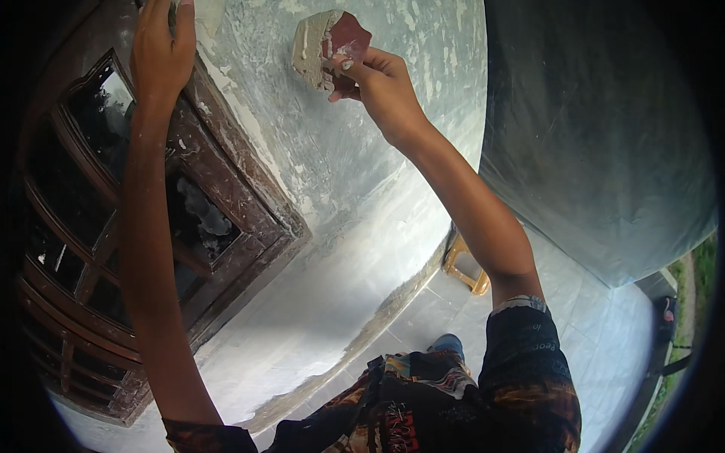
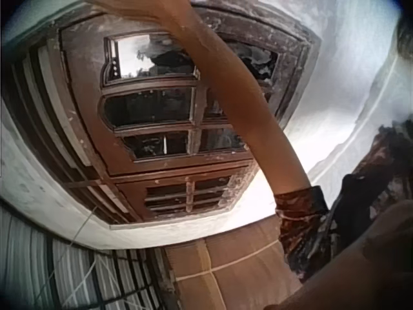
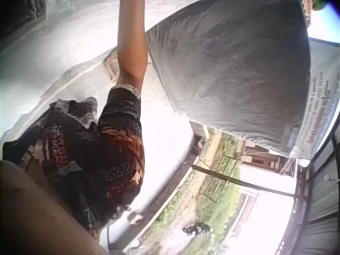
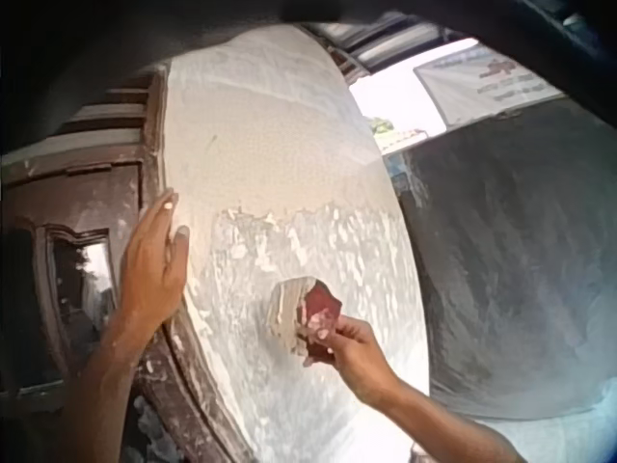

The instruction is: The person applies wall putty to a damaged section of an interior wall near a window, using a putty knife to transfer the putty from a plastic putty tray onto the wall.

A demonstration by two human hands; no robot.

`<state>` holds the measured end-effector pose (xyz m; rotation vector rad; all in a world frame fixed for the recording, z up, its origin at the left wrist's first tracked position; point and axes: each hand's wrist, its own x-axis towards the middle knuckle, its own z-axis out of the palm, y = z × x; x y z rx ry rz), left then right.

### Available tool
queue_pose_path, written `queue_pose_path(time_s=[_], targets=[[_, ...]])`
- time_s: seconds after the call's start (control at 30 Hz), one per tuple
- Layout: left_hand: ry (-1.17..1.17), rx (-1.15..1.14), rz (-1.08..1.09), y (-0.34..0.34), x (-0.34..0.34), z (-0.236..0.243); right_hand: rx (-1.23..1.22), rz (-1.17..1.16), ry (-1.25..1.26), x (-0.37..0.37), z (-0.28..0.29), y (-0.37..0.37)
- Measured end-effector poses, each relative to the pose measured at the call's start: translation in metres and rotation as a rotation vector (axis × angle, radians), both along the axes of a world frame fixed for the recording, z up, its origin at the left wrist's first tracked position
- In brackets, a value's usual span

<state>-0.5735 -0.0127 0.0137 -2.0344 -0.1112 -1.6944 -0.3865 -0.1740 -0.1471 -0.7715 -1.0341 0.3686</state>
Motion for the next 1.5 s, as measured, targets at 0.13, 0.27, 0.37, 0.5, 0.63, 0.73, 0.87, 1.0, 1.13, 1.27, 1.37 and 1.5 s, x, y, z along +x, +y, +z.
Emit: queue_pose_path(time_s=[0.13,0.27,0.37,0.5,0.63,0.73,0.87,1.0,1.13,1.27,1.37,1.5], targets=[[0.016,0.199,-0.033,-0.028,0.063,0.0,0.007,-0.007,0.035,0.046,-0.017,-0.01],[0.058,0.176,-0.051,-0.043,0.146,-0.016,0.01,-0.022,0.077,0.112,-0.037,-0.024],[0.101,0.174,-0.076,-0.047,0.223,-0.038,0.0,-0.039,0.137,0.173,-0.062,-0.031],[0.166,0.052,-0.207,-0.053,0.347,-0.092,-0.073,-0.048,0.201,0.261,-0.105,-0.041],[0.286,-0.083,-0.265,-0.064,0.454,-0.17,-0.175,-0.109,0.276,0.349,-0.165,-0.057],[0.4,-0.262,-0.35,-0.059,0.507,-0.239,-0.299,-0.171,0.366,0.398,-0.22,-0.067],[0.536,-0.526,-0.352,-0.056,0.553,-0.341,-0.49,-0.244,0.518,0.447,-0.305,-0.081],[0.725,-0.693,-0.385,-0.058,0.58,-0.438,-0.661,-0.324,0.641,0.474,-0.389,-0.1],[0.83,-0.896,-0.424,-0.067,0.592,-0.527,-0.754,-0.34,0.761,0.48,-0.473,-0.109],[0.958,-0.959,-0.393,-0.073,0.581,-0.606,-1.029,-0.423,0.566,0.483,-0.568,-0.114],[1.07,-1.116,-0.378,-0.082,0.561,-0.663,-1.306,-0.454,0.311,0.472,-0.638,-0.119],[1.167,-1.225,-0.333,-0.084,0.521,-0.723,-1.445,-0.457,-0.065,0.436,-0.71,-0.109]])
